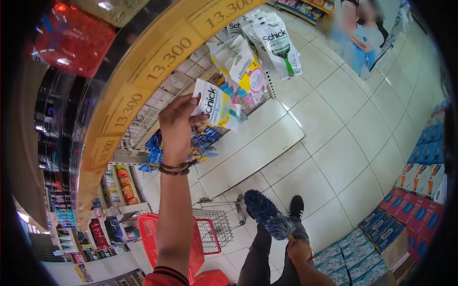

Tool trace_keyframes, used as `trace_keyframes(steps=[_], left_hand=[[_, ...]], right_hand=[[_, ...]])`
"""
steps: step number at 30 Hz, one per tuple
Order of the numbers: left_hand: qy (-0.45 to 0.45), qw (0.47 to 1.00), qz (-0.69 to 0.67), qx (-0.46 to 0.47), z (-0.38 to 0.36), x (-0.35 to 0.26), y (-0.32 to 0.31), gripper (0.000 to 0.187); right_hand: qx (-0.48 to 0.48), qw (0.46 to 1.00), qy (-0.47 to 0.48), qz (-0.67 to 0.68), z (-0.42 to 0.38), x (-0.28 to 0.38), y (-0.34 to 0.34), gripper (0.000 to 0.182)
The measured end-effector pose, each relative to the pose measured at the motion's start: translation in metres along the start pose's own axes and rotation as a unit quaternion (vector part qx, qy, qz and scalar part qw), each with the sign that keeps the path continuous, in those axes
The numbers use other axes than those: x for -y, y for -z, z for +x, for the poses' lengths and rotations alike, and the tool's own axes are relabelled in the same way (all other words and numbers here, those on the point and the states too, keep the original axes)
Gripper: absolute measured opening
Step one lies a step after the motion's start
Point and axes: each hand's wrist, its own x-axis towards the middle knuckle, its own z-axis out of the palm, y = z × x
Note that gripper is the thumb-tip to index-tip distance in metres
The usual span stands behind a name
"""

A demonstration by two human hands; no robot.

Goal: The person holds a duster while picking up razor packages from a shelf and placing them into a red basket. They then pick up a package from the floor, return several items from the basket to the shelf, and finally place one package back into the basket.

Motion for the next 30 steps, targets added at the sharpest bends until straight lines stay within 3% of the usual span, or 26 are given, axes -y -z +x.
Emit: trace_keyframes(steps=[1, 4, 8, 10, 13, 15, 20, 22, 25, 26, 30], left_hand=[[-0.002, 1.000, 0.004, 0.000, 0.009, -0.003, -0.002, 0.021], [-0.131, 0.974, 0.183, 0.030, 0.043, -0.014, -0.008, 0.024], [-0.128, 0.944, 0.303, 0.001, 0.084, -0.029, -0.021, 0.021], [-0.269, 0.887, 0.374, -0.029, 0.112, -0.013, -0.013, 0.019], [-0.284, 0.857, 0.425, -0.062, 0.123, -0.011, -0.013, 0.017], [-0.278, 0.854, 0.436, -0.054, 0.130, -0.007, -0.011, 0.016], [-0.288, 0.852, 0.433, -0.066, 0.134, 0.005, -0.010, 0.014], [-0.347, 0.819, 0.439, -0.127, 0.137, 0.011, -0.011, 0.013], [-0.376, 0.805, 0.444, -0.119, 0.131, 0.010, -0.007, 0.013], [-0.339, 0.823, 0.437, -0.128, 0.125, 0.008, -0.009, 0.012], [-0.365, 0.831, 0.395, -0.142, 0.127, 0.010, -0.013, 0.011]], right_hand=[[0.001, 1.000, 0.004, 0.003, 0.001, 0.001, 0.000, 0.051], [0.005, 1.000, -0.002, 0.006, 0.000, 0.000, -0.002, 0.050], [0.010, 1.000, -0.012, 0.001, 0.003, -0.001, -0.009, 0.048], [0.018, 1.000, -0.017, -0.002, 0.002, -0.001, -0.009, 0.048], [0.015, 1.000, -0.016, 0.008, 0.002, 0.001, -0.009, 0.049], [-0.033, 0.999, -0.011, 0.013, 0.005, -0.003, -0.025, 0.046], [-0.027, 0.999, -0.014, 0.013, 0.001, 0.002, -0.016, 0.049], [-0.029, 0.999, -0.013, 0.005, 0.001, 0.004, -0.017, 0.050], [-0.031, 0.999, -0.007, -0.015, -0.001, 0.001, -0.020, 0.051], [-0.029, 0.999, -0.009, -0.015, 0.000, 0.001, -0.023, 0.052], [-0.030, 0.999, -0.010, -0.017, -0.005, 0.011, -0.019, 0.053]])
